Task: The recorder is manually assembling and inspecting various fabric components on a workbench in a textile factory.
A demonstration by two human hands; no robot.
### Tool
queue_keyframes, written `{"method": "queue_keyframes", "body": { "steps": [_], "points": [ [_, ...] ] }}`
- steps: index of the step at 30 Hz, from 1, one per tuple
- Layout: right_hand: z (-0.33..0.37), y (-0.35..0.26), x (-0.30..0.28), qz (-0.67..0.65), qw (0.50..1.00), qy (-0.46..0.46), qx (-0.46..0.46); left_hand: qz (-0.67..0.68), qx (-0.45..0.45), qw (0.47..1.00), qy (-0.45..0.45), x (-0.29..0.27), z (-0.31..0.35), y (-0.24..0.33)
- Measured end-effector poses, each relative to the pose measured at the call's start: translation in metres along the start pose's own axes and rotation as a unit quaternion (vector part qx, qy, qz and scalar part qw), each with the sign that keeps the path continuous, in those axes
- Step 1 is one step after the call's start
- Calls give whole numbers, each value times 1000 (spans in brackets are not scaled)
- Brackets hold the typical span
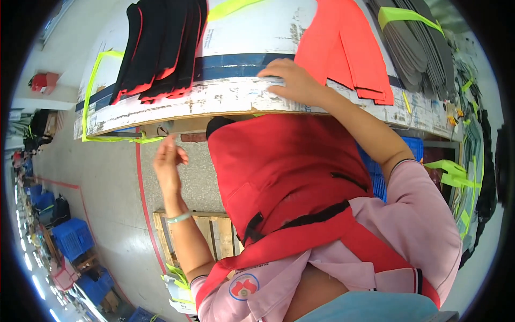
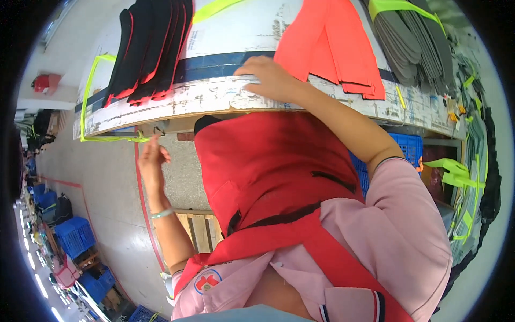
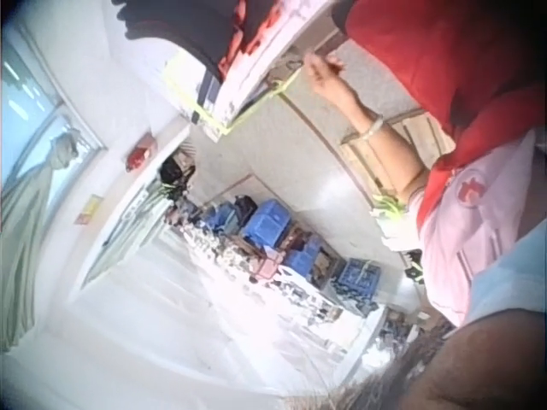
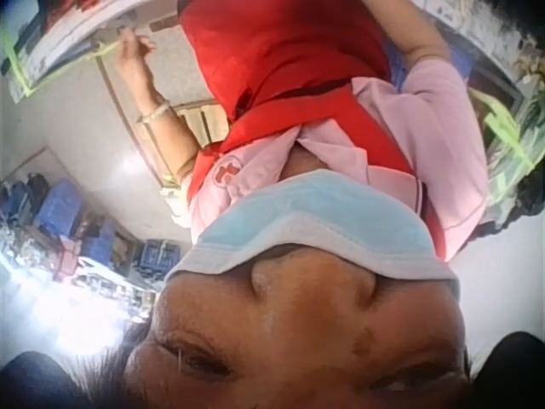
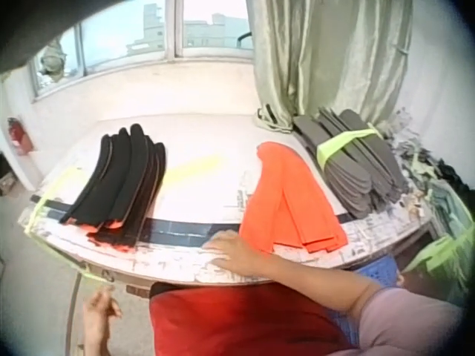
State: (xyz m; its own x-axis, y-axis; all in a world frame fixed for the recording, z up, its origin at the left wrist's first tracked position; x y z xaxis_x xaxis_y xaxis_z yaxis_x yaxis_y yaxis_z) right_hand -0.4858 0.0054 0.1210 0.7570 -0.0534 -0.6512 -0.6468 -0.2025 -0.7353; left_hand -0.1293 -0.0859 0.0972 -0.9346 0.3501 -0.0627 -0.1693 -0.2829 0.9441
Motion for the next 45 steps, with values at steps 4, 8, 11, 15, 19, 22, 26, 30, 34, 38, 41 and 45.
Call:
{"method": "queue_keyframes", "body": {
  "steps": [4,8,11,15,19,22,26,30,34,38,41,45],
  "points": [
    [48,17,-44,355,929,106,-16,13,-57,993,-100,53,15,-44],
    [46,51,-39,402,912,1,83,30,-88,972,-215,132,25,-37],
    [53,45,-36,310,949,41,41,64,-105,948,-295,191,35,-26],
    [99,-56,13,55,989,-64,-118,265,-247,845,-394,230,45,-34],
    [137,-79,3,85,978,101,-164,319,-242,859,-319,261,56,-33],
    [181,-25,-6,-72,942,293,150,302,-259,863,-313,289,73,-36],
    [219,3,-24,-244,914,229,232,354,-260,822,-363,308,76,-45],
    [266,15,-68,-182,945,37,268,482,-234,775,-335,261,-18,-15],
    [294,23,-96,-36,920,-132,367,402,-165,884,-173,219,-80,-14],
    [284,31,-184,131,921,233,285,388,-132,899,-156,212,-72,-14],
    [299,33,-285,319,836,399,199,392,-133,899,-144,212,-68,-10],
    [336,62,-369,445,720,482,229,391,-125,900,-146,210,-70,-11]
  ]
}}
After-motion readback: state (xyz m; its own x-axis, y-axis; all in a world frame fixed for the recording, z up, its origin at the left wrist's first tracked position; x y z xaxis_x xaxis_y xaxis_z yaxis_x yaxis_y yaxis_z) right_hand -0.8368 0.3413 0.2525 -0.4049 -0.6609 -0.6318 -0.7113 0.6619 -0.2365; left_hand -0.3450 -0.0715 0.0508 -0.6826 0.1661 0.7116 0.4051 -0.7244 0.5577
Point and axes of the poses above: each hand's wrist, its own z-axis away from the middle knuckle, its own x-axis out of the palm, y = z × x, the point moved 4 cm from there along -z, towards the middle knuckle, and after that the axes turned 6 degrees about -x, right-handed, at the moved point
